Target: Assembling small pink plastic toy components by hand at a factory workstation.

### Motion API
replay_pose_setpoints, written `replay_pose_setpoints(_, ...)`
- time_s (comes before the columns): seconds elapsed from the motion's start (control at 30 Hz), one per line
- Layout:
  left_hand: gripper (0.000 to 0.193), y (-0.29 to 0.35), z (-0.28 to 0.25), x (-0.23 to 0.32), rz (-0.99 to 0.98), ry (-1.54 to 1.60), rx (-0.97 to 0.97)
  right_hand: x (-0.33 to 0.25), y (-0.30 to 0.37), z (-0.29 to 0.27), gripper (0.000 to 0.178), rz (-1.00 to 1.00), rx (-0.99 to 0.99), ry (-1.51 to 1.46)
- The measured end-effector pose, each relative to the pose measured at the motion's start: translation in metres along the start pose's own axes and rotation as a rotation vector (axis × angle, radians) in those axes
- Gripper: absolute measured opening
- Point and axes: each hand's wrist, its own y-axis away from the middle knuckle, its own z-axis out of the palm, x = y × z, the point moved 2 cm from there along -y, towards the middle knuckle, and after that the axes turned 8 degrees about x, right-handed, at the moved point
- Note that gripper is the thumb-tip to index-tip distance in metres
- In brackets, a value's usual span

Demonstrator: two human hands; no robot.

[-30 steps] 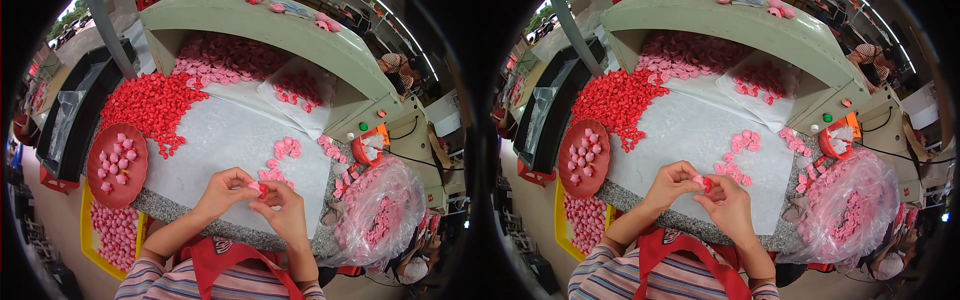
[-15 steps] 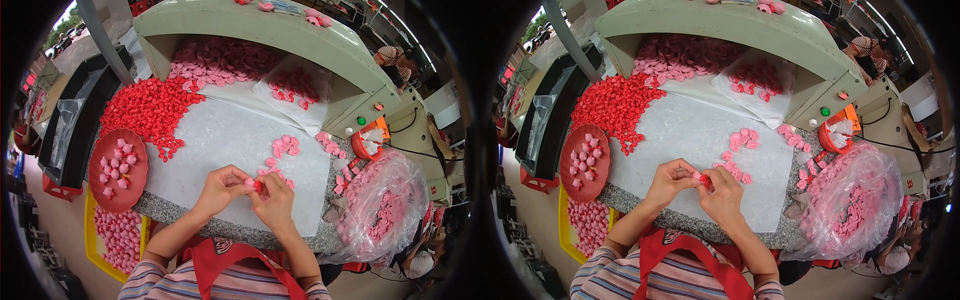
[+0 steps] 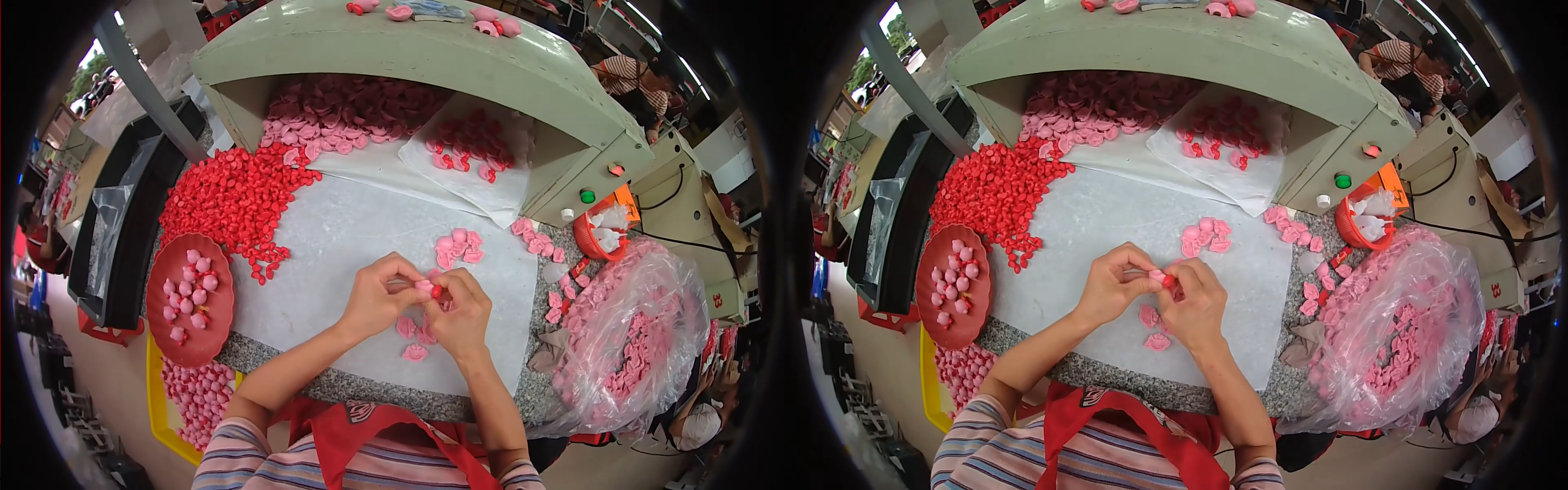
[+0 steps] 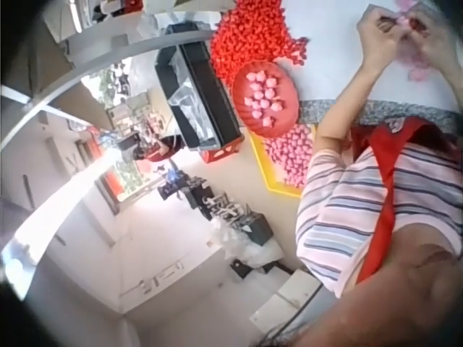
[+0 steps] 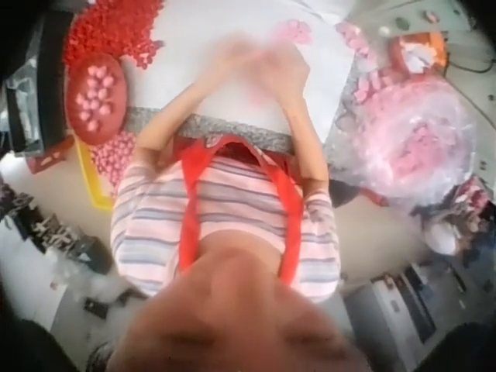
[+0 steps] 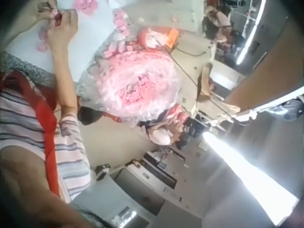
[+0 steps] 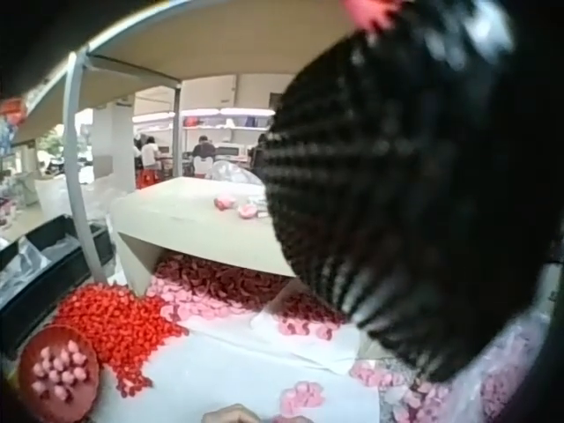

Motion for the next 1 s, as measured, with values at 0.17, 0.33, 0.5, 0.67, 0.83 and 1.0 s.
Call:
replay_pose_setpoints(0.17, 0.013, -0.091, 0.011, -0.018, 0.271, -0.209, -0.021, 0.044, -0.056, 0.005, 0.045, -0.055, -0.024, 0.185)
replay_pose_setpoints(0.33, 0.015, -0.195, -0.011, -0.034, 0.778, -0.777, 0.417, 0.032, -0.087, 0.009, 0.058, -0.046, 0.019, 0.259)
replay_pose_setpoints(0.5, 0.024, -0.19, -0.022, -0.041, 0.762, -1.051, 0.489, 0.002, -0.07, 0.042, 0.026, -0.091, -0.097, 0.114)
replay_pose_setpoints(0.67, 0.034, -0.058, -0.12, -0.002, 0.459, -0.951, 0.816, -0.047, -0.05, 0.127, 0.024, -0.011, -0.56, -0.358)
replay_pose_setpoints(0.83, 0.026, 0.065, -0.181, 0.021, 0.337, -0.846, 1.008, -0.083, -0.018, 0.196, 0.036, -0.027, -0.94, -0.307)
replay_pose_setpoints(1.0, 0.024, 0.101, -0.149, 0.04, 0.299, -0.677, 0.879, -0.037, -0.017, 0.222, 0.036, -0.143, -0.709, 0.065)
